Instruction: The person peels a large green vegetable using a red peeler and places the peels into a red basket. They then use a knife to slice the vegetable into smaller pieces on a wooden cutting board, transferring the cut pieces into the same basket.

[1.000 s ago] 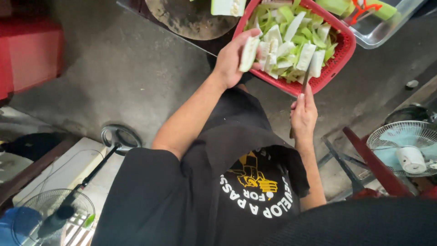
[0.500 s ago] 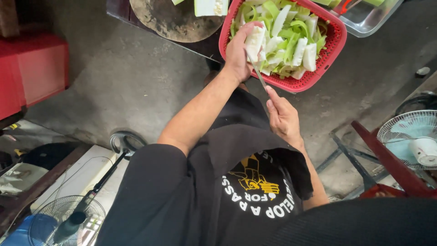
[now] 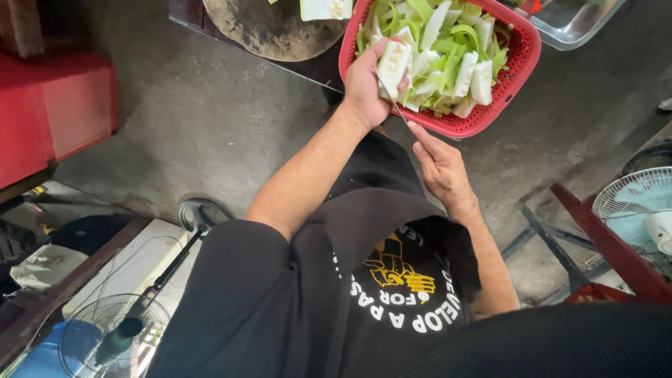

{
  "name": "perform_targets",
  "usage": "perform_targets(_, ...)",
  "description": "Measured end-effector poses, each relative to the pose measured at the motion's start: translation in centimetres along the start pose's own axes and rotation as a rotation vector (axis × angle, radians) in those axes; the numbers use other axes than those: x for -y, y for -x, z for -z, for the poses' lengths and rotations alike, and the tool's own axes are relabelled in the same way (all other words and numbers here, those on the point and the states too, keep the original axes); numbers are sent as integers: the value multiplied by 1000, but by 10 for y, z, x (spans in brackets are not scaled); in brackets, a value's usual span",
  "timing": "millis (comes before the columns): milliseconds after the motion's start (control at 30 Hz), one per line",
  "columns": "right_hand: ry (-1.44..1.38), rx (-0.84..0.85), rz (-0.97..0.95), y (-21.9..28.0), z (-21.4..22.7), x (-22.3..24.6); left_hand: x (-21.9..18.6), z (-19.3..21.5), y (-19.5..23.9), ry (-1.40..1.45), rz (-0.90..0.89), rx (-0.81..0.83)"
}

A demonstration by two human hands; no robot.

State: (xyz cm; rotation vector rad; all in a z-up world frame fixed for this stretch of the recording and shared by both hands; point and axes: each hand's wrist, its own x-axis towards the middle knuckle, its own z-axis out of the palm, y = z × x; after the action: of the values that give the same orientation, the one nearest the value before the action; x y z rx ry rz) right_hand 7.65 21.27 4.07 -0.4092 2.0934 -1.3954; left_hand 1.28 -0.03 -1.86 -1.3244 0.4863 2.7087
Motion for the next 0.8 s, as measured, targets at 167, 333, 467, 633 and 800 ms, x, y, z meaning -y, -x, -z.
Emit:
perform_targets(167, 256, -47, 98, 11, -6, -28, -8, -11, 8, 22, -72, 8)
perform_targets(333, 518, -167, 162, 10, -9, -29, 3, -7, 3, 64, -59, -176)
perform_targets(467, 533, -152, 61, 2, -11, -34, 18, -5, 4, 67, -21, -209)
perform_targets(633, 732, -284, 88, -6, -25, -39, 22, -13, 14, 102, -16, -268)
perform_targets(800, 542, -269, -27, -15, -33, -34, 23, -22, 30, 64, -41, -186)
